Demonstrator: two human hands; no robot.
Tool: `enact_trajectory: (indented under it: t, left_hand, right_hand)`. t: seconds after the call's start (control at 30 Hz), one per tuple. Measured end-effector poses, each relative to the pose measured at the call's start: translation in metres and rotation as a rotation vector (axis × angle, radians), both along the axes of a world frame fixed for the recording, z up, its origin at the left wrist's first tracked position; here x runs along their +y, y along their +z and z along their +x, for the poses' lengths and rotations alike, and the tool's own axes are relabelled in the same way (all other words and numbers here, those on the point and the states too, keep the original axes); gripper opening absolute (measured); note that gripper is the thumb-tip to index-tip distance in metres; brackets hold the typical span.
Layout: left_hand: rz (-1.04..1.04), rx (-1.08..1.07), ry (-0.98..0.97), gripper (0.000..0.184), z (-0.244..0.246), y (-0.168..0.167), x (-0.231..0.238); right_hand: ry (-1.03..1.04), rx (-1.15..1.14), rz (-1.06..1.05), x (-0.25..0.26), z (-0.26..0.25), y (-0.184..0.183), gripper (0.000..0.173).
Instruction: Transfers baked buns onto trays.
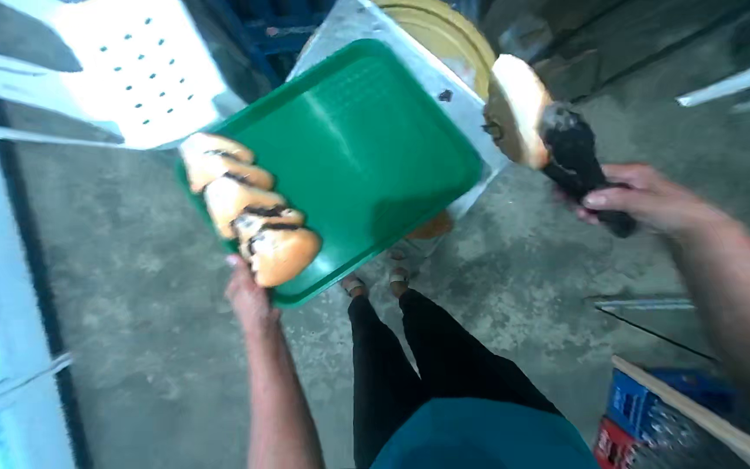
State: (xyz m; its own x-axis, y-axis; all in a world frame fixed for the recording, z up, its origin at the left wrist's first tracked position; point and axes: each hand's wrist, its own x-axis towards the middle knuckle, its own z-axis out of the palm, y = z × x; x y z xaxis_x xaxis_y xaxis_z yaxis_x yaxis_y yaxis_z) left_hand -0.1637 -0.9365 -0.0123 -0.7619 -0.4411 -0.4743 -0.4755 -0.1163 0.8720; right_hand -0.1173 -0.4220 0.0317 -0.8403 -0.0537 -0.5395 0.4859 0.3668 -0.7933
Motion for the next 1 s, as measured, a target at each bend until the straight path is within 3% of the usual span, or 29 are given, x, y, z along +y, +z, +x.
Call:
enact_trajectory:
  t: [0.1, 0.23, 0.33, 0.5, 0.67, 0.77, 0.87, 1.0]
  left_hand:
    - [0.115, -0.002, -0.010, 0.049, -0.007, -0.005, 0.018]
    - [0.201, -0.010, -0.078, 0.048, -0.015, 0.005, 0.046]
    - [0.267, 0.024, -0.093, 0.046, -0.016, 0.018, 0.057]
    - [0.311, 0.047, -0.062, 0.045, -0.013, 0.025, 0.051]
    - [0.339, 0.091, -0.044, 0.045, -0.009, 0.021, 0.046]
    - [0.322, 0.103, -0.038, 0.045, -0.010, 0.018, 0.041]
    - [0.289, 0.097, -0.051, 0.046, -0.008, 0.012, 0.027]
    - [0.236, 0.133, -0.014, 0.047, -0.004, 0.004, -0.005]
  right_hand:
    - [0.358, 0.331, 0.339, -0.057, -0.031, 0.052, 0.087]
    - [0.793, 0.802, 0.618, -0.136, -0.063, 0.074, 0.083]
    - [0.901, 0.967, 0.733, -0.170, -0.070, 0.065, 0.078]
    - [0.883, 0.851, 0.803, -0.182, -0.062, 0.085, 0.098]
    - [0.855, 0.883, 0.804, -0.187, -0.054, 0.075, 0.076]
    - [0.813, 0.791, 0.837, -0.194, -0.052, 0.076, 0.083]
    - [0.623, 0.644, 0.659, -0.172, -0.043, 0.095, 0.097]
    - [0.175, 0.474, 0.567, -0.097, -0.004, 0.106, 0.080]
